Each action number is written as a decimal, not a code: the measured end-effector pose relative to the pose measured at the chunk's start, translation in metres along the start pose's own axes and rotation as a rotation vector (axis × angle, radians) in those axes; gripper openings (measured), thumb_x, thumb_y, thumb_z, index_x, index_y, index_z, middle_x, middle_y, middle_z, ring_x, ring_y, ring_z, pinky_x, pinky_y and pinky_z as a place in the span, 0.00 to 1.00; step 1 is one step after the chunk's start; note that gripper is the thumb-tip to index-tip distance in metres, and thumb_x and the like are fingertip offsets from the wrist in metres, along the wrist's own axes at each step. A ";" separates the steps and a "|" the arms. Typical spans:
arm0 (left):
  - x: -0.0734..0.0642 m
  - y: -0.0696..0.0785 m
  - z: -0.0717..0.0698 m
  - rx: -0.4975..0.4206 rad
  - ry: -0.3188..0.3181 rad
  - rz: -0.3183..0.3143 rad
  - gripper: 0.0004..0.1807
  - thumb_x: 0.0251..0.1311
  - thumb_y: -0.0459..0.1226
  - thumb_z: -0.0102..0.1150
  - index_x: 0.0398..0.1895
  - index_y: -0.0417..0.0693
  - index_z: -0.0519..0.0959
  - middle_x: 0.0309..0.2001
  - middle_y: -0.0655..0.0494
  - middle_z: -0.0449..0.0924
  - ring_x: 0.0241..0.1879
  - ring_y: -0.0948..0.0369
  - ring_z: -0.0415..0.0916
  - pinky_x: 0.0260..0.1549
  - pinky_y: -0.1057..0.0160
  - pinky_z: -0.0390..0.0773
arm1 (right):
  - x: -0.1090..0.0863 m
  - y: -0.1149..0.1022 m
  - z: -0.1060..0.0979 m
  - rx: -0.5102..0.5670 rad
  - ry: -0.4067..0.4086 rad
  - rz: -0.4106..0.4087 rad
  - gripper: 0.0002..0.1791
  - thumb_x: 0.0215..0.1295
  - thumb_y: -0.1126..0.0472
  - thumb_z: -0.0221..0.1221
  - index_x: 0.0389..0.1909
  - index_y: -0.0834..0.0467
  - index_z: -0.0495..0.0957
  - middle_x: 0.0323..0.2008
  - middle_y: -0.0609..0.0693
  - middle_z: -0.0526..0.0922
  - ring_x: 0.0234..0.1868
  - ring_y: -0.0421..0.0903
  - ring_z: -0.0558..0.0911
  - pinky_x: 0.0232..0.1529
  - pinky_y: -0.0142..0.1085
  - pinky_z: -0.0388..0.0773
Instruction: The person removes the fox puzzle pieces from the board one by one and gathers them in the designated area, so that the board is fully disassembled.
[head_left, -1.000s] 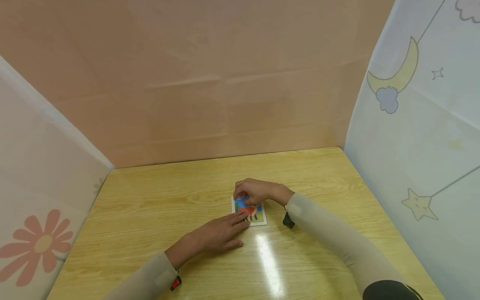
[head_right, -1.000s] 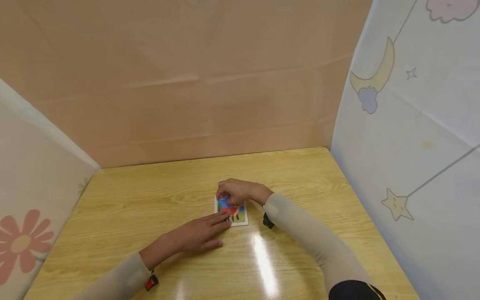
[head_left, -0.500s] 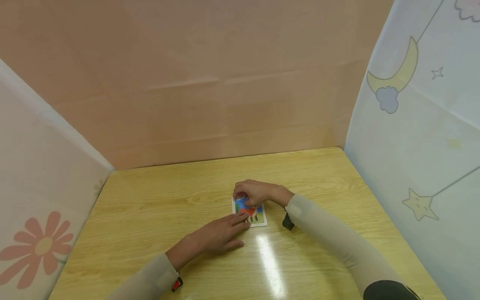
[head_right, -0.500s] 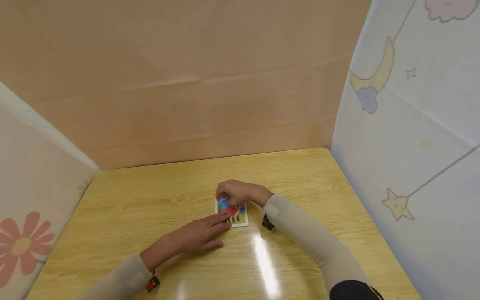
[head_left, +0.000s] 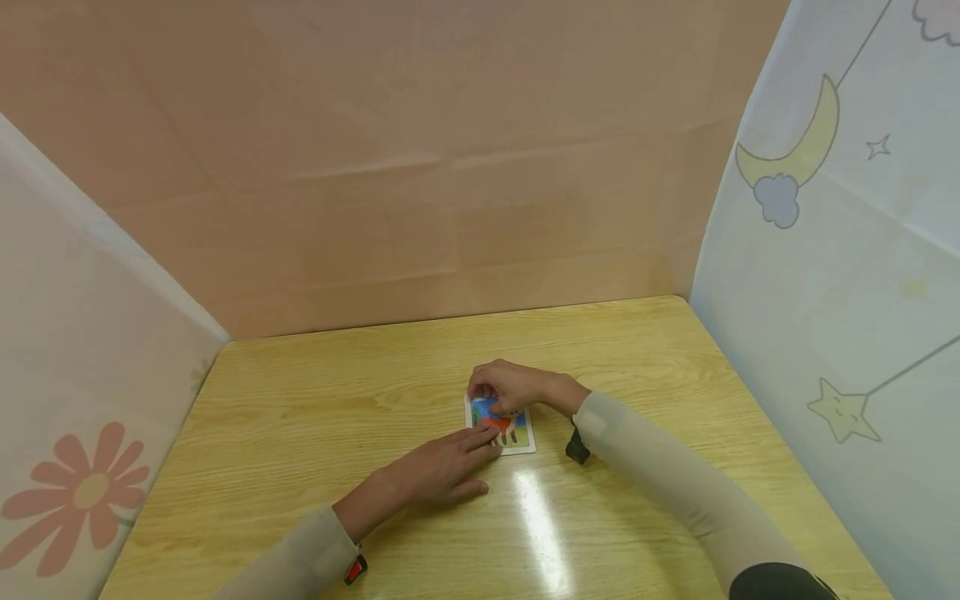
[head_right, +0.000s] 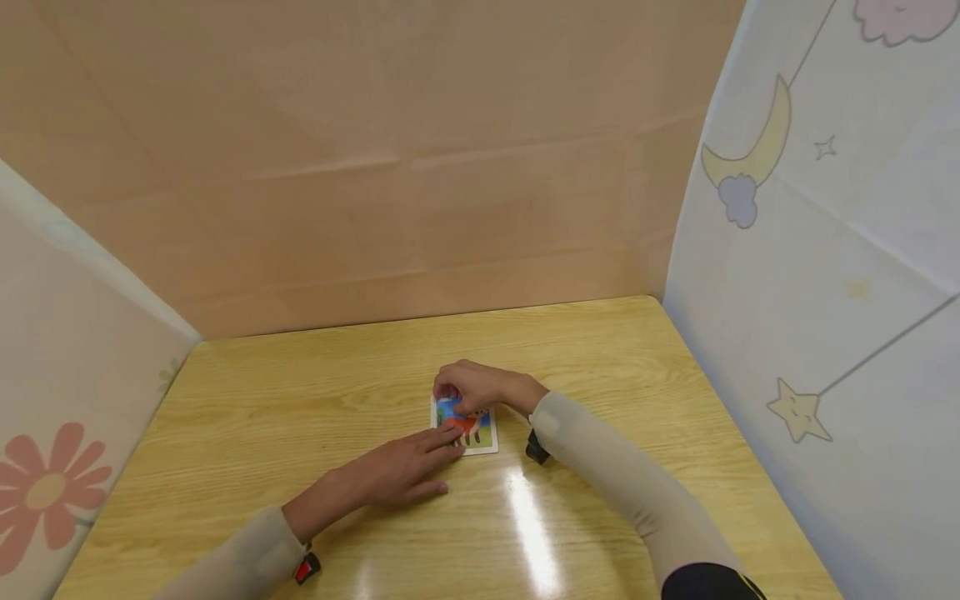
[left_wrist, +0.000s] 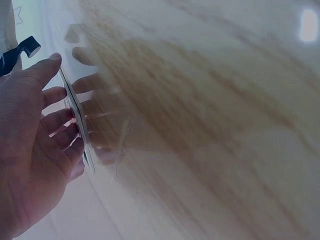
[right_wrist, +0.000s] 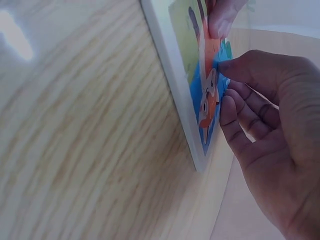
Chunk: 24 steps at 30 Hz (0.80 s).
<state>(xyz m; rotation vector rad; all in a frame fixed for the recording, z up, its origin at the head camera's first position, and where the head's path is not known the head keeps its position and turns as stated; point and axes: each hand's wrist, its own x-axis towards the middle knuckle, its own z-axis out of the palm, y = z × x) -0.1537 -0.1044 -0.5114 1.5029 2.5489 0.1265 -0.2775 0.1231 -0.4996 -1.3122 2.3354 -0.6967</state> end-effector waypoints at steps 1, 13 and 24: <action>0.000 0.000 0.000 0.001 -0.001 -0.002 0.35 0.82 0.55 0.48 0.83 0.47 0.62 0.85 0.47 0.52 0.83 0.52 0.51 0.78 0.54 0.64 | 0.000 0.000 0.000 0.001 0.001 0.005 0.18 0.62 0.72 0.69 0.53 0.58 0.84 0.43 0.46 0.81 0.42 0.40 0.78 0.46 0.32 0.80; 0.000 0.001 0.002 -0.003 -0.011 -0.016 0.36 0.82 0.55 0.47 0.84 0.47 0.61 0.85 0.47 0.50 0.84 0.51 0.51 0.78 0.53 0.63 | -0.003 0.006 0.008 0.046 0.047 0.003 0.19 0.62 0.73 0.69 0.54 0.58 0.84 0.45 0.47 0.81 0.44 0.40 0.80 0.48 0.31 0.82; -0.001 0.002 -0.001 0.012 -0.007 -0.010 0.36 0.82 0.55 0.47 0.84 0.46 0.61 0.85 0.47 0.52 0.83 0.51 0.52 0.78 0.54 0.63 | -0.004 0.008 0.007 0.054 0.043 0.016 0.18 0.63 0.71 0.71 0.54 0.58 0.85 0.47 0.48 0.82 0.46 0.40 0.80 0.49 0.31 0.82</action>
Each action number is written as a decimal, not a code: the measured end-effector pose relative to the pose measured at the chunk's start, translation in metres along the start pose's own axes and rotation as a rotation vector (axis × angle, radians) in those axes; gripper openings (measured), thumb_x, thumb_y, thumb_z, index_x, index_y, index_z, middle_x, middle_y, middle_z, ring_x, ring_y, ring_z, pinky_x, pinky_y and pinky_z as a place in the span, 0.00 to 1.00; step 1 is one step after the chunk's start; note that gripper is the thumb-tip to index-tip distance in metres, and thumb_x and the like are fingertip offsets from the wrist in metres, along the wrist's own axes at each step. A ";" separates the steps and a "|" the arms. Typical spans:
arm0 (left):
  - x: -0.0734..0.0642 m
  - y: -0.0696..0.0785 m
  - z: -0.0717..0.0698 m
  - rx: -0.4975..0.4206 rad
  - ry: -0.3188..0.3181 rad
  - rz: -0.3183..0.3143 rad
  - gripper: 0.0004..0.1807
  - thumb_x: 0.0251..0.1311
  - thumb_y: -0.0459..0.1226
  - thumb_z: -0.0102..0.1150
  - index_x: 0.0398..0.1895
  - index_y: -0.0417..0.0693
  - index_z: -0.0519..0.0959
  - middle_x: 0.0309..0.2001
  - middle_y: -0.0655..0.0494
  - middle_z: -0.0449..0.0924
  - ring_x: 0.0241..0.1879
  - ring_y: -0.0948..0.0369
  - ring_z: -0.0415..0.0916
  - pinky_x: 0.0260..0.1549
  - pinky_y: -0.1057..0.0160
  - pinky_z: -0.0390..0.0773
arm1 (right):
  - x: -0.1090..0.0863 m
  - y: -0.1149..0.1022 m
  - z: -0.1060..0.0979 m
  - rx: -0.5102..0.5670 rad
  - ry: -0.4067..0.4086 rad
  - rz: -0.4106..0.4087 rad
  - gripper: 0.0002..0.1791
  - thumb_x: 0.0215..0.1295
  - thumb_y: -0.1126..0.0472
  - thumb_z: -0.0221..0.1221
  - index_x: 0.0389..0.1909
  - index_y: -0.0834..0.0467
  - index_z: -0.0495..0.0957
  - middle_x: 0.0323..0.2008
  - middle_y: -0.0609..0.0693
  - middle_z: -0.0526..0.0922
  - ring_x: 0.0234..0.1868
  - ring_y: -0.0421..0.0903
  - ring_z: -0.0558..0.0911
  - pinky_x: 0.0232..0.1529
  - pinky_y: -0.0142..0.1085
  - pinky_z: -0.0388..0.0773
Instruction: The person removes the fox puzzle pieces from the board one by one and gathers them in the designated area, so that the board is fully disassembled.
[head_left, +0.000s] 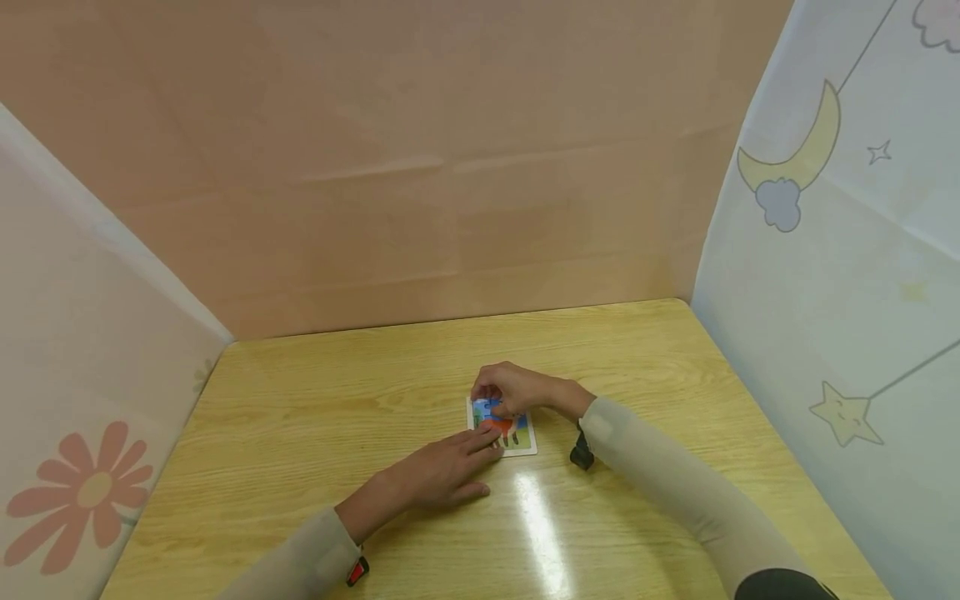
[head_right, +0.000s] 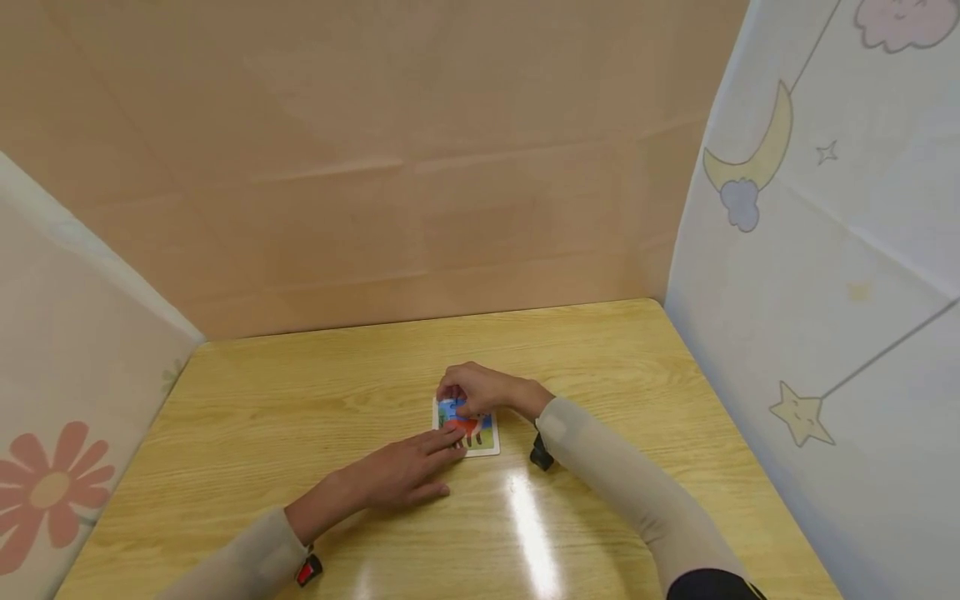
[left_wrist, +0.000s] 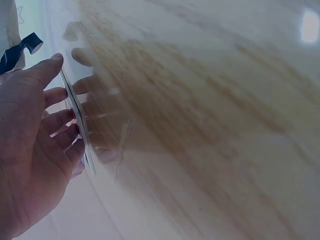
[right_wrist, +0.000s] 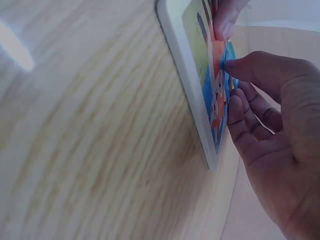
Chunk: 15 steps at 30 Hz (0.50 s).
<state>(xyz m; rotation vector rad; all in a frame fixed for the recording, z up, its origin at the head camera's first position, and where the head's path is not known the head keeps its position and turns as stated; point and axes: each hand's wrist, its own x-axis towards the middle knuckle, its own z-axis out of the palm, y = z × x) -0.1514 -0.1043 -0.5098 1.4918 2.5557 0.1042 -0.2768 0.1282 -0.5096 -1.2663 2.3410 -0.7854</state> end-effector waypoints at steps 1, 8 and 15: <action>0.000 0.000 0.000 -0.002 -0.001 -0.002 0.36 0.82 0.55 0.47 0.84 0.46 0.61 0.85 0.47 0.51 0.83 0.52 0.52 0.78 0.54 0.62 | 0.000 0.000 0.000 -0.002 -0.002 -0.001 0.18 0.63 0.71 0.71 0.54 0.58 0.85 0.47 0.48 0.82 0.46 0.40 0.80 0.49 0.31 0.82; 0.001 -0.001 0.002 0.011 -0.013 -0.005 0.37 0.82 0.56 0.46 0.84 0.47 0.59 0.85 0.47 0.49 0.84 0.51 0.49 0.79 0.53 0.61 | -0.001 0.001 -0.001 0.000 0.000 -0.038 0.17 0.64 0.70 0.71 0.53 0.60 0.85 0.47 0.50 0.82 0.46 0.42 0.82 0.49 0.31 0.83; 0.001 -0.001 0.004 0.026 -0.016 0.000 0.38 0.82 0.56 0.46 0.85 0.46 0.58 0.85 0.47 0.48 0.84 0.51 0.47 0.80 0.53 0.60 | 0.000 0.003 0.000 0.010 0.000 -0.032 0.17 0.64 0.70 0.72 0.54 0.60 0.85 0.47 0.51 0.83 0.47 0.42 0.82 0.51 0.31 0.83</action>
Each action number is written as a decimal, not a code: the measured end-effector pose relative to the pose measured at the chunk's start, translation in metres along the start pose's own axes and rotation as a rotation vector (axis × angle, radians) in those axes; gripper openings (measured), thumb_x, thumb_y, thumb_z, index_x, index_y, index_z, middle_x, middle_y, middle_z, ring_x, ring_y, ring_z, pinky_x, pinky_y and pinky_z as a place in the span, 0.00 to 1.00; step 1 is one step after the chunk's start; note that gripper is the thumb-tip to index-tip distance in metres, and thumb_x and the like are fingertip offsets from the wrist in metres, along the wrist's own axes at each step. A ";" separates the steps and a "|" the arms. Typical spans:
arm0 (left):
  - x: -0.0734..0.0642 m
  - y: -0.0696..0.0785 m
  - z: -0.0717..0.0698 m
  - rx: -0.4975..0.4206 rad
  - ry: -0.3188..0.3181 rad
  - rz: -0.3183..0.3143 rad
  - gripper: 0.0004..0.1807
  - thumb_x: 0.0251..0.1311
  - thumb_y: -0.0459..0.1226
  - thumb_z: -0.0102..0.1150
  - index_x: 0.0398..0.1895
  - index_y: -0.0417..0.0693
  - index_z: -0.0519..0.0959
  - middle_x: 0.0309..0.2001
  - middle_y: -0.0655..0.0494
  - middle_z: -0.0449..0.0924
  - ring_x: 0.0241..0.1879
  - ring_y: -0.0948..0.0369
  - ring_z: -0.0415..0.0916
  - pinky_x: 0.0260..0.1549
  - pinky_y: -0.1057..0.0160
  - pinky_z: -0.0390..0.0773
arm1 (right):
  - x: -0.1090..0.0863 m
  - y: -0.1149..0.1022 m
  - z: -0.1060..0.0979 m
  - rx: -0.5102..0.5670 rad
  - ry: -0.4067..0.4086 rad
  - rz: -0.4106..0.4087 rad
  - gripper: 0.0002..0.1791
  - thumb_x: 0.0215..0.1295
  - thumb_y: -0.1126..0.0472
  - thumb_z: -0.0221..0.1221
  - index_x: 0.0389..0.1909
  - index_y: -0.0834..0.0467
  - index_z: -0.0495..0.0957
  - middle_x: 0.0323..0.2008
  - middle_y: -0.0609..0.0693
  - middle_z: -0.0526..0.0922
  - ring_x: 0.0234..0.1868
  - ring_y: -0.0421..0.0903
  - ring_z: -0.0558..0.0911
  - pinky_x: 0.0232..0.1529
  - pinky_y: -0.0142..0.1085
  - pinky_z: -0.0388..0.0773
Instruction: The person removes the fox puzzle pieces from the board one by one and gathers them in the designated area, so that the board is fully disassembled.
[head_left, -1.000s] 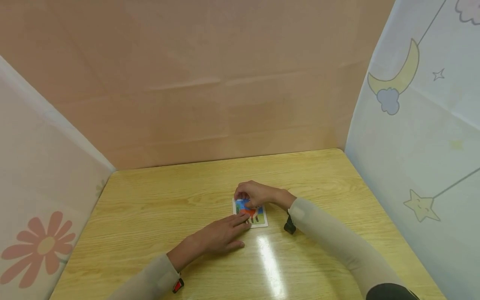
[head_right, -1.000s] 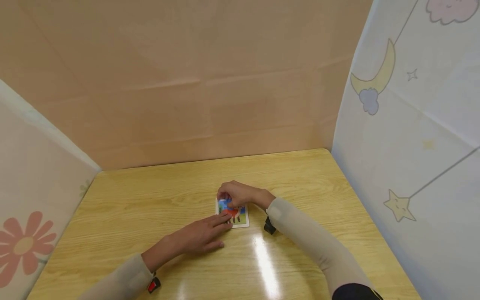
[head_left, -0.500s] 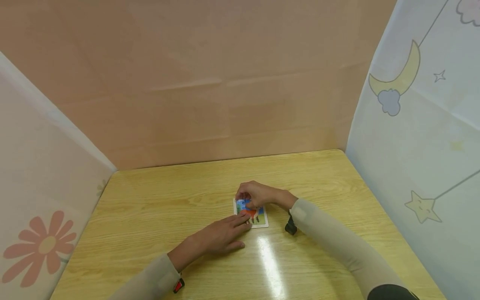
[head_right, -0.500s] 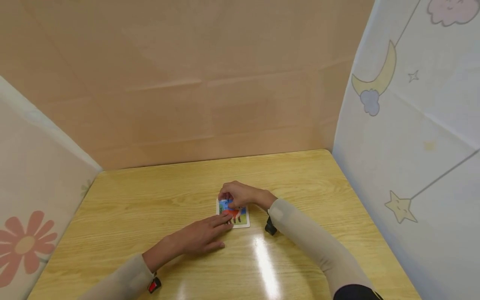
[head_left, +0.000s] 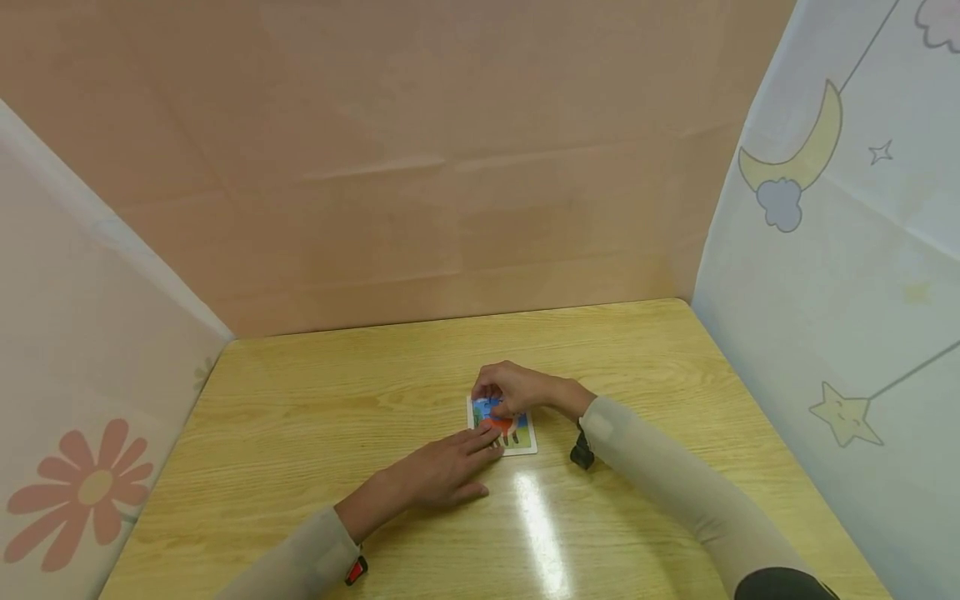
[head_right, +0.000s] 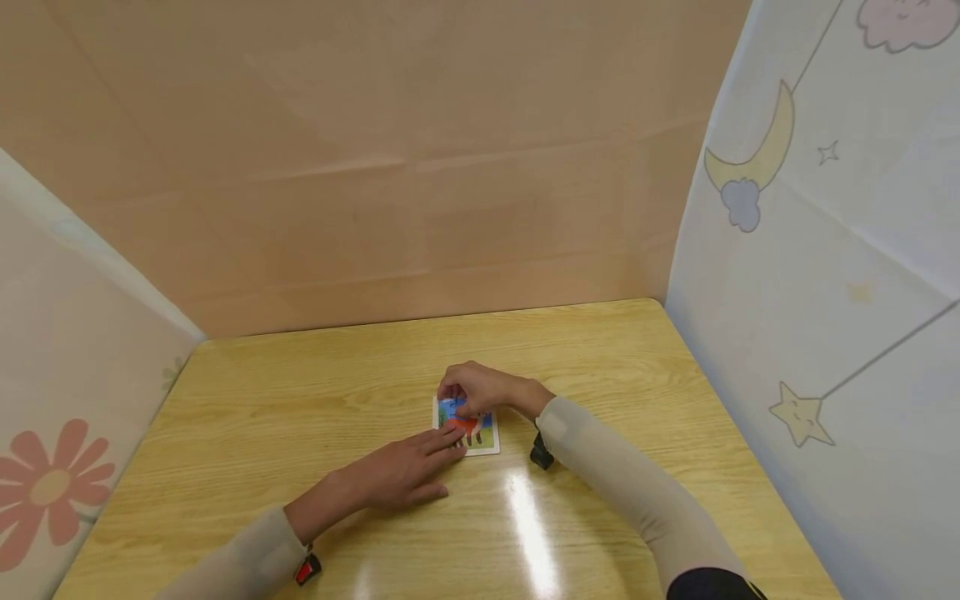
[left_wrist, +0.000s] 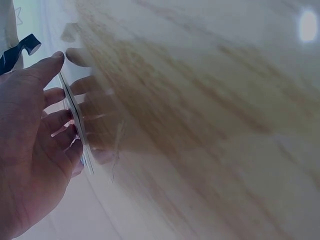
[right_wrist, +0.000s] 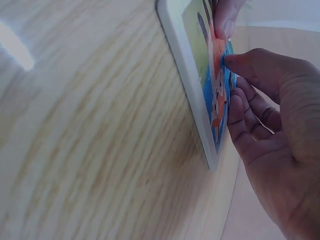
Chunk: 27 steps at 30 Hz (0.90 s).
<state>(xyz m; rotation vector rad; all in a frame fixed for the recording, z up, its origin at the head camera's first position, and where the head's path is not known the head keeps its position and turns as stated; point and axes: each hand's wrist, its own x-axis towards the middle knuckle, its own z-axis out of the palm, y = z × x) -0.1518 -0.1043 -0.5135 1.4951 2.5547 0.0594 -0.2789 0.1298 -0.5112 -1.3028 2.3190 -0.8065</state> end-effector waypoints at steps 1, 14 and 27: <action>0.000 0.000 0.001 0.003 0.001 0.001 0.38 0.82 0.56 0.46 0.85 0.46 0.57 0.85 0.47 0.48 0.84 0.51 0.47 0.80 0.53 0.59 | 0.000 0.000 0.000 0.002 0.000 0.001 0.17 0.64 0.70 0.72 0.54 0.60 0.85 0.48 0.51 0.83 0.47 0.42 0.82 0.51 0.31 0.83; -0.001 -0.001 0.002 0.000 -0.004 -0.007 0.39 0.82 0.56 0.47 0.86 0.47 0.55 0.86 0.48 0.46 0.85 0.52 0.45 0.80 0.54 0.58 | -0.002 0.000 0.000 0.025 0.030 -0.011 0.17 0.63 0.68 0.73 0.52 0.62 0.86 0.47 0.51 0.85 0.46 0.42 0.84 0.49 0.31 0.84; -0.002 0.000 0.001 -0.007 0.011 -0.005 0.39 0.81 0.56 0.49 0.85 0.48 0.57 0.85 0.47 0.48 0.85 0.52 0.46 0.80 0.54 0.59 | -0.004 0.005 0.003 0.026 0.091 -0.032 0.17 0.61 0.69 0.72 0.52 0.61 0.86 0.47 0.50 0.85 0.45 0.40 0.83 0.48 0.30 0.84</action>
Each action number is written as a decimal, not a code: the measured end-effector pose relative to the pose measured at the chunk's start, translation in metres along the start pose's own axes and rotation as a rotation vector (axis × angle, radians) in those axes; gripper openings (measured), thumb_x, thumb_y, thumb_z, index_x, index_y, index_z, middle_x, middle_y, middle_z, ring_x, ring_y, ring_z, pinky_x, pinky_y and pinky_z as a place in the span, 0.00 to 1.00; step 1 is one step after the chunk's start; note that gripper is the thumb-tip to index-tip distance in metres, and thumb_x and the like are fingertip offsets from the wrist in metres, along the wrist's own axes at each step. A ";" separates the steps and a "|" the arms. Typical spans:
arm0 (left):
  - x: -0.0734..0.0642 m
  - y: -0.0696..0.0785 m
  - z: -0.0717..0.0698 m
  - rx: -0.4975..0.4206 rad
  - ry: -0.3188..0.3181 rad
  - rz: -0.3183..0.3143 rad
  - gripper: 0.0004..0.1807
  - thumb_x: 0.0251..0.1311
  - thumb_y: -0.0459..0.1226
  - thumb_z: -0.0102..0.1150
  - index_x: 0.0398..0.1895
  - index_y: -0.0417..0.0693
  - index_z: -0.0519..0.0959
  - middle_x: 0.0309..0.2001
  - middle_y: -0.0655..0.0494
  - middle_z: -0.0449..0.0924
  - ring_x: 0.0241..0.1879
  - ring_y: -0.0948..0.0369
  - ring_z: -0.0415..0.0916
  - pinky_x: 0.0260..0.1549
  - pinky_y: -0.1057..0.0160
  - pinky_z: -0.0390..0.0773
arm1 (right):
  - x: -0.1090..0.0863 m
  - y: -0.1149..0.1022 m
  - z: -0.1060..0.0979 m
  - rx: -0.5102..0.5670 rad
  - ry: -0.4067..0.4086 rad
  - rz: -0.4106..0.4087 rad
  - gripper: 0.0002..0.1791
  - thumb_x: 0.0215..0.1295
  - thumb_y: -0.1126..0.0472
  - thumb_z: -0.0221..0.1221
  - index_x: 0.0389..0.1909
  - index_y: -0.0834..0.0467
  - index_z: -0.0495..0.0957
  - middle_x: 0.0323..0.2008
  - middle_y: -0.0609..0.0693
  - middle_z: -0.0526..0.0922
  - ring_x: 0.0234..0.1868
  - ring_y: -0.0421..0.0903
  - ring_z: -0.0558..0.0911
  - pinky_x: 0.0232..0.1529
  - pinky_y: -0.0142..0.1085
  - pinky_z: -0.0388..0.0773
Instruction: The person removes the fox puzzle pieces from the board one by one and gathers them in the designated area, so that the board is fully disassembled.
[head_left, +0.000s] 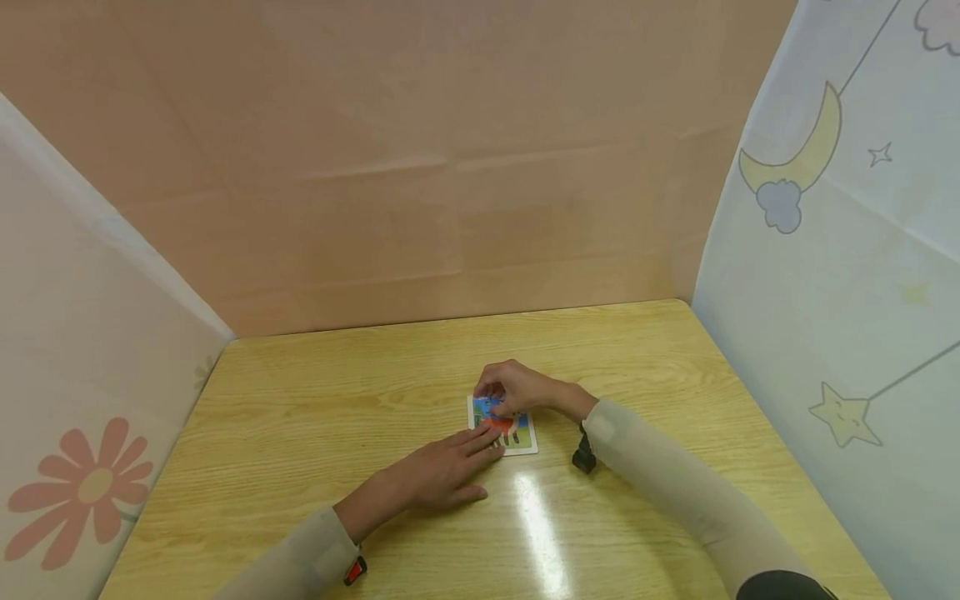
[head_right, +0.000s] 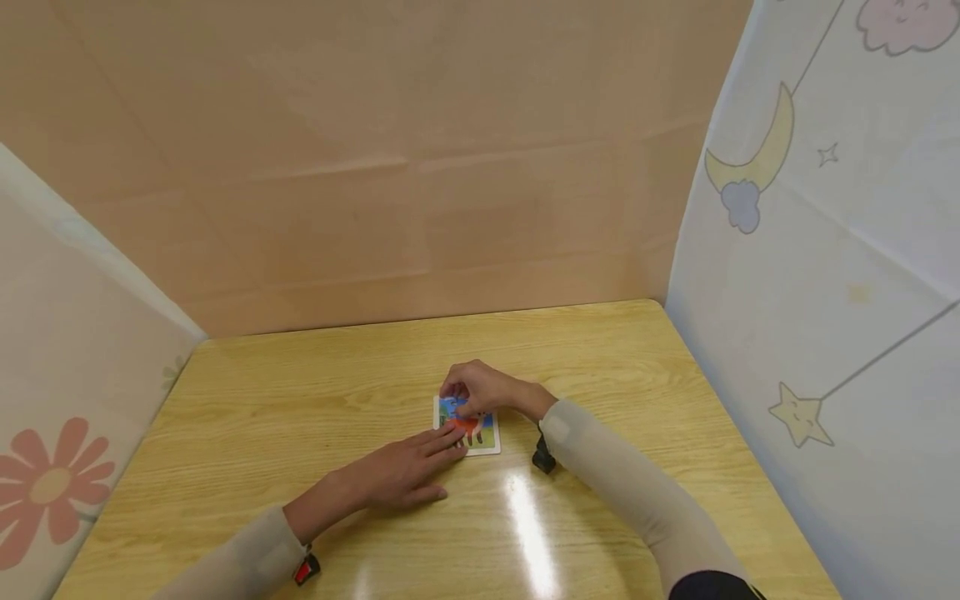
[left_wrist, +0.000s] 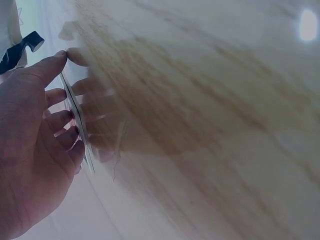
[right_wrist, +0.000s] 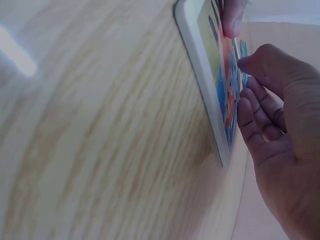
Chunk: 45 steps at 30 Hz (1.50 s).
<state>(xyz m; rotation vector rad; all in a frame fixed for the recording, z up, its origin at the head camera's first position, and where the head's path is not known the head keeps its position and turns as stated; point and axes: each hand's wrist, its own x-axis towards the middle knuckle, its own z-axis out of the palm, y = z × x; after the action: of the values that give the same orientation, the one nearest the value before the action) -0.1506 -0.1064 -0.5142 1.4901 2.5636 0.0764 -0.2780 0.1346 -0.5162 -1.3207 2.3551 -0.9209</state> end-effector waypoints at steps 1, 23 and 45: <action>0.000 0.000 0.000 0.006 0.002 0.001 0.39 0.81 0.56 0.49 0.85 0.48 0.57 0.85 0.47 0.48 0.85 0.52 0.46 0.80 0.54 0.59 | 0.000 0.000 0.000 -0.004 0.001 -0.002 0.17 0.61 0.69 0.72 0.52 0.61 0.87 0.47 0.50 0.85 0.45 0.39 0.83 0.48 0.30 0.84; -0.001 0.003 -0.001 -0.051 -0.032 -0.008 0.38 0.81 0.55 0.50 0.86 0.49 0.56 0.86 0.46 0.45 0.84 0.50 0.47 0.80 0.52 0.59 | -0.026 -0.004 -0.010 -0.037 0.065 0.019 0.16 0.60 0.66 0.74 0.50 0.59 0.88 0.46 0.49 0.86 0.44 0.43 0.86 0.49 0.34 0.87; 0.001 0.001 -0.001 -0.044 -0.037 -0.019 0.38 0.81 0.54 0.50 0.86 0.49 0.56 0.86 0.48 0.48 0.85 0.51 0.44 0.81 0.53 0.57 | -0.071 0.004 -0.026 -0.075 0.109 0.006 0.14 0.59 0.70 0.71 0.47 0.63 0.89 0.43 0.52 0.86 0.44 0.50 0.87 0.47 0.41 0.88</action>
<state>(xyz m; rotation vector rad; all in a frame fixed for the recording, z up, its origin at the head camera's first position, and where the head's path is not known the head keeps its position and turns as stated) -0.1505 -0.1048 -0.5136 1.4383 2.5298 0.1011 -0.2562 0.2056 -0.5031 -1.3220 2.4977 -0.9334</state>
